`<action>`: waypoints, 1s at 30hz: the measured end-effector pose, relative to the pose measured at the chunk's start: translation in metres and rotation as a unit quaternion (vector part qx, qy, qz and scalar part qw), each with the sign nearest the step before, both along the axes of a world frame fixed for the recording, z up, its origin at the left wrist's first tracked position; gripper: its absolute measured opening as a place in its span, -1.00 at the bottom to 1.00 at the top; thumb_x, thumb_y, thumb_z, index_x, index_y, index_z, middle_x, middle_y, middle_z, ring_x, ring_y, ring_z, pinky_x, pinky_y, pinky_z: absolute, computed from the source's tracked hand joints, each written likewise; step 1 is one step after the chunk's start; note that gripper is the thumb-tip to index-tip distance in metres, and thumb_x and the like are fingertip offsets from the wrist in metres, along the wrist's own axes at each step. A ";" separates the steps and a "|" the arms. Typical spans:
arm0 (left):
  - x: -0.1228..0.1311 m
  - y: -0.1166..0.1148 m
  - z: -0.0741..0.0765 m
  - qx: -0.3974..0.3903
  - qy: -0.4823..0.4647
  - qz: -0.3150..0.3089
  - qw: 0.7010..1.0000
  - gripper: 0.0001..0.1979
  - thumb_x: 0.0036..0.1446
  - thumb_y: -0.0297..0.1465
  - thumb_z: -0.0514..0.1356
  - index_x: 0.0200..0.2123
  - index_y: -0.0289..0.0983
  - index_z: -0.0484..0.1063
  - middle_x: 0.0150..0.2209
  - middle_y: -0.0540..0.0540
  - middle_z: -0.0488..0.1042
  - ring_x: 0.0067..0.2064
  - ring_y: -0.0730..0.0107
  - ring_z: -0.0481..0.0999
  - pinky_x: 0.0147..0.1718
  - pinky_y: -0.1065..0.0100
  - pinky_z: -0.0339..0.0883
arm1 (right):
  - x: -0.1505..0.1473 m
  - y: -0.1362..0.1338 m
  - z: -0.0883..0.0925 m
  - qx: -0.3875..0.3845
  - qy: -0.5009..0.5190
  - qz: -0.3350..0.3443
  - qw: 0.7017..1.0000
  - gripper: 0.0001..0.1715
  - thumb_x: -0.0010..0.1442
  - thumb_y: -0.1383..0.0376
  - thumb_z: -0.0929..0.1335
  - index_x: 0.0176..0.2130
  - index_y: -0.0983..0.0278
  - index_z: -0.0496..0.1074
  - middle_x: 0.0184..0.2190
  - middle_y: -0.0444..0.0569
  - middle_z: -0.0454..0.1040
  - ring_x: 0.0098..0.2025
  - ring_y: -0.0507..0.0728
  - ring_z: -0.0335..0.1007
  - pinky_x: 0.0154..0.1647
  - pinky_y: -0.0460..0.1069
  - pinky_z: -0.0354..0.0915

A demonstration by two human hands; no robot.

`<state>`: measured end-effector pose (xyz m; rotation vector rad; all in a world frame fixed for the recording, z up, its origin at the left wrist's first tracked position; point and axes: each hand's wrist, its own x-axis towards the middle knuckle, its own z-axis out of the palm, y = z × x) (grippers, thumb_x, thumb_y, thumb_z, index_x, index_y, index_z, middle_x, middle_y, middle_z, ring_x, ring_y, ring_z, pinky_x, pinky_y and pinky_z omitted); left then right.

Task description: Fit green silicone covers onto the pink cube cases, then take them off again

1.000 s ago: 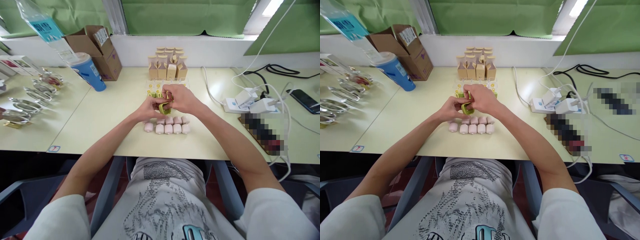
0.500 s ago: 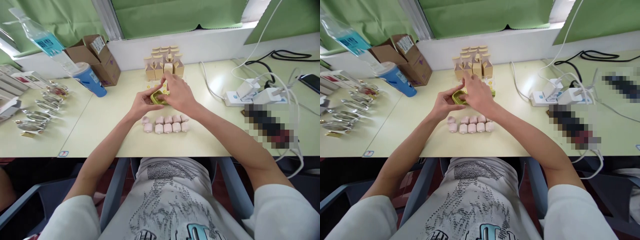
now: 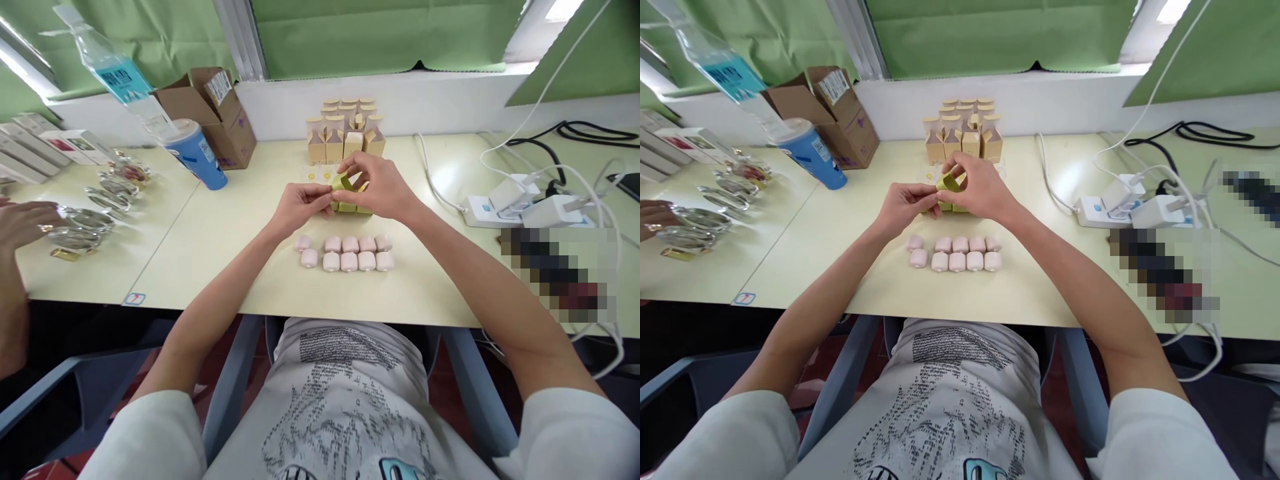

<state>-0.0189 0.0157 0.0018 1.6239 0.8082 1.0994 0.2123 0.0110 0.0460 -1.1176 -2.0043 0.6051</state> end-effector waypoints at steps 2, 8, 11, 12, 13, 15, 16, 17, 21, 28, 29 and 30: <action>0.000 0.000 0.001 -0.001 0.006 0.001 1.000 -0.35 -0.01 0.18 0.65 -0.27 -0.33 0.75 -0.42 -0.12 0.68 -0.40 0.36 0.65 -0.29 0.29 0.62 | -0.001 0.000 -0.001 -0.003 -0.001 0.014 1.000 -0.39 0.16 -0.07 0.68 0.02 0.19 0.59 -0.03 0.09 0.68 -0.11 0.27 0.62 0.00 0.22 0.58; -0.005 0.007 0.005 -0.018 0.013 0.040 0.999 -0.37 -0.17 0.11 0.72 -0.39 -0.33 0.69 -0.47 -0.12 0.66 -0.43 0.31 0.65 -0.33 0.26 0.62 | -0.015 -0.008 -0.007 0.061 -0.036 0.005 0.997 -0.60 0.27 0.07 0.57 0.04 0.17 0.68 -0.11 0.03 0.66 -0.21 0.21 0.53 0.01 0.20 0.53; -0.007 0.012 0.007 -0.024 0.009 0.036 0.999 -0.36 -0.21 0.11 0.72 -0.38 -0.33 0.73 -0.47 -0.13 0.67 -0.41 0.27 0.68 -0.31 0.23 0.65 | -0.014 -0.012 -0.004 0.086 -0.052 -0.002 0.995 -0.64 0.26 0.08 0.59 0.00 0.16 0.67 -0.13 0.05 0.61 -0.21 0.23 0.51 -0.06 0.19 0.52; -0.006 0.012 0.008 -0.019 0.003 0.035 0.999 -0.36 -0.21 0.12 0.72 -0.38 -0.33 0.74 -0.47 -0.13 0.67 -0.41 0.27 0.68 -0.31 0.24 0.65 | -0.013 -0.013 -0.002 0.089 -0.053 0.000 0.995 -0.64 0.27 0.07 0.59 0.00 0.15 0.66 -0.12 0.05 0.61 -0.22 0.23 0.51 -0.08 0.19 0.52; -0.005 0.010 0.010 -0.010 -0.003 0.033 0.999 -0.36 -0.21 0.13 0.72 -0.37 -0.32 0.74 -0.46 -0.12 0.67 -0.41 0.29 0.67 -0.31 0.25 0.65 | -0.011 -0.014 0.001 0.091 -0.054 0.002 0.994 -0.64 0.28 0.06 0.59 0.00 0.14 0.65 -0.10 0.05 0.61 -0.22 0.22 0.50 -0.08 0.18 0.53; -0.003 0.005 0.013 0.007 -0.013 0.025 1.000 -0.36 -0.19 0.14 0.71 -0.37 -0.32 0.75 -0.46 -0.11 0.67 -0.42 0.33 0.66 -0.32 0.28 0.64 | -0.007 -0.016 0.006 0.096 -0.057 0.005 0.994 -0.65 0.29 0.06 0.58 0.00 0.14 0.64 -0.10 0.03 0.60 -0.24 0.20 0.50 -0.09 0.17 0.53; -0.001 0.002 0.014 0.014 -0.016 0.019 1.000 -0.36 -0.16 0.14 0.70 -0.36 -0.32 0.75 -0.45 -0.12 0.67 -0.42 0.34 0.65 -0.32 0.29 0.63 | -0.005 -0.018 0.009 0.099 -0.058 0.007 0.993 -0.66 0.28 0.08 0.57 -0.01 0.15 0.64 -0.11 0.02 0.58 -0.25 0.18 0.49 -0.10 0.17 0.53; 0.000 -0.002 0.016 0.019 -0.018 0.014 1.000 -0.36 -0.12 0.16 0.69 -0.36 -0.32 0.75 -0.45 -0.12 0.67 -0.42 0.35 0.64 -0.32 0.30 0.63 | -0.003 -0.019 0.012 0.102 -0.058 0.012 0.993 -0.67 0.28 0.09 0.57 -0.01 0.16 0.64 -0.13 0.01 0.57 -0.26 0.18 0.49 -0.11 0.16 0.53; 0.004 -0.009 0.018 0.036 -0.015 0.002 0.999 -0.37 -0.02 0.17 0.64 -0.36 -0.32 0.74 -0.45 -0.14 0.66 -0.43 0.36 0.63 -0.34 0.30 0.62 | 0.006 -0.027 0.015 0.100 -0.050 0.053 0.992 -0.64 0.31 0.01 0.58 -0.01 0.15 0.65 -0.12 0.02 0.61 -0.23 0.19 0.54 -0.11 0.17 0.58; 0.018 -0.002 0.020 0.070 0.023 0.007 0.997 -0.61 0.13 -0.08 0.58 -0.36 -0.32 0.75 -0.42 -0.12 0.66 -0.41 0.36 0.62 -0.32 0.28 0.59 | 0.027 -0.032 0.008 0.087 -0.005 0.049 0.995 -0.39 0.29 -0.28 0.59 0.00 0.12 0.68 -0.08 0.02 0.62 -0.20 0.18 0.60 -0.08 0.15 0.67; 0.020 -0.002 0.020 0.075 0.030 0.007 0.997 -0.63 0.15 -0.10 0.57 -0.36 -0.32 0.75 -0.41 -0.12 0.66 -0.41 0.38 0.60 -0.32 0.29 0.58 | 0.029 -0.033 0.006 0.084 -0.003 0.049 0.995 -0.36 0.29 -0.30 0.59 0.00 0.13 0.68 -0.09 0.02 0.62 -0.20 0.18 0.61 -0.08 0.15 0.67; 0.023 -0.002 0.020 0.080 0.038 0.004 0.996 -0.64 0.17 -0.11 0.56 -0.35 -0.33 0.75 -0.41 -0.13 0.67 -0.41 0.39 0.59 -0.32 0.29 0.57 | 0.032 -0.033 0.004 0.082 0.000 0.050 0.995 -0.35 0.28 -0.31 0.59 0.00 0.13 0.68 -0.09 0.02 0.61 -0.19 0.19 0.61 -0.08 0.15 0.67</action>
